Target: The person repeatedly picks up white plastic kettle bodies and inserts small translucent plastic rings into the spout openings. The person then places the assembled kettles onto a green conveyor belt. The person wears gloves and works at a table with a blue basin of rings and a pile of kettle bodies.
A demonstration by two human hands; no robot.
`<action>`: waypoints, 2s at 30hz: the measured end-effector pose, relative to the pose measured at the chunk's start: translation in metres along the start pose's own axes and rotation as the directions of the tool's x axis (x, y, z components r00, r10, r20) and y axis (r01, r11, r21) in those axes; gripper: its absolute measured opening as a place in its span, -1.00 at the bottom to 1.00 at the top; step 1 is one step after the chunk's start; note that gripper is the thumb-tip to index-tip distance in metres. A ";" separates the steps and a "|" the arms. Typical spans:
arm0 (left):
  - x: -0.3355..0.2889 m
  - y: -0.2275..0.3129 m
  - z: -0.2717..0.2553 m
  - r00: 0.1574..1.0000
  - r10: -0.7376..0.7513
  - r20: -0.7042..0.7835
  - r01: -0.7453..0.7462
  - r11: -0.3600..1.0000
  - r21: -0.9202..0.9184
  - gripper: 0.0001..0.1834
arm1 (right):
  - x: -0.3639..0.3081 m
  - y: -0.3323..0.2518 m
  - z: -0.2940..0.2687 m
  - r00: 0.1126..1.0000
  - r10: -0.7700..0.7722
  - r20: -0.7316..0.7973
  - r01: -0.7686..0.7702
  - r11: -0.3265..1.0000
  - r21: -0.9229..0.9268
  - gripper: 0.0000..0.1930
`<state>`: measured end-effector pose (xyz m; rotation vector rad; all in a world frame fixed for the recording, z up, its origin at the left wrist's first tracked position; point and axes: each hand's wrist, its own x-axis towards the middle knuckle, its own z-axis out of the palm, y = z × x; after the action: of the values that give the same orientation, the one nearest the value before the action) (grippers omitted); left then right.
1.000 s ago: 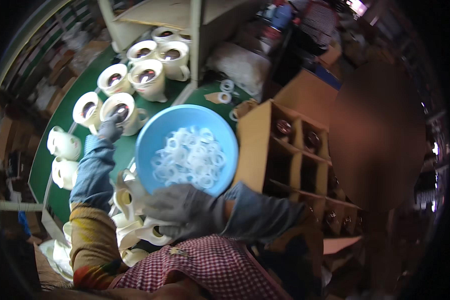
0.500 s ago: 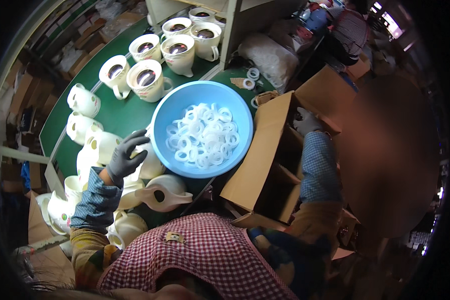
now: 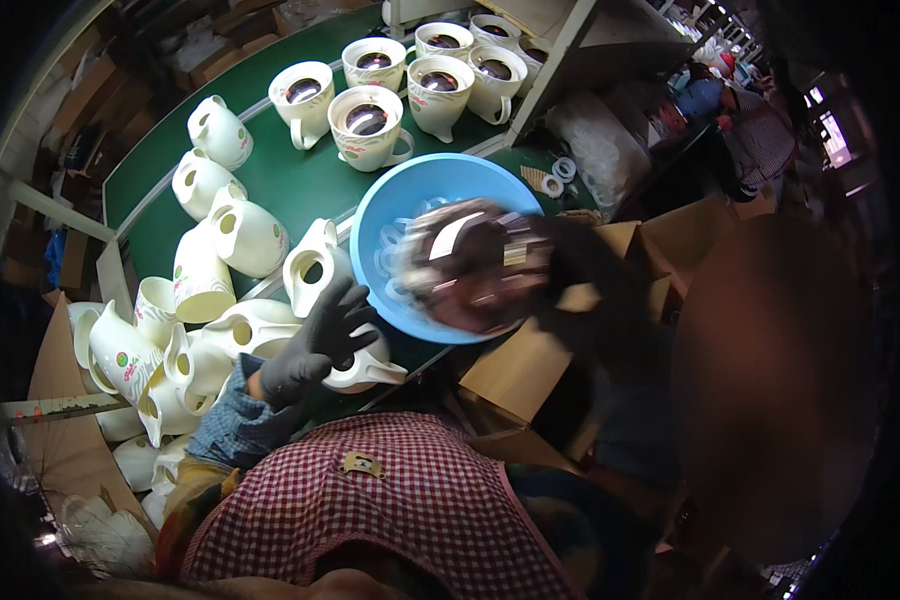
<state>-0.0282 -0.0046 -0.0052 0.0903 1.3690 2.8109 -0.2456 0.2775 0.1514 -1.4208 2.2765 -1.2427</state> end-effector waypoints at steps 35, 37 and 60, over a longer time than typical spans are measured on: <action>-0.131 -0.021 -0.068 0.858 0.058 -0.511 -0.270 0.897 -0.351 -0.15 | 0.183 0.187 0.276 0.547 0.816 0.189 -0.266 0.383 -0.885 -0.48; -0.135 -0.021 -0.066 0.853 0.044 -0.521 -0.267 0.894 -0.361 -0.14 | 0.181 0.180 0.269 0.546 0.822 0.163 -0.366 0.409 -0.836 -0.50; -0.134 -0.013 -0.064 0.861 0.227 -0.455 -0.393 0.865 -0.312 -0.19 | 0.155 0.188 0.208 0.512 0.770 0.380 -0.793 0.594 -0.134 -0.58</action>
<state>0.1016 -0.0518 -0.0610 -0.3235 0.8435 3.4813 -0.3373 0.0731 -0.0772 -0.3820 2.1142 -0.6131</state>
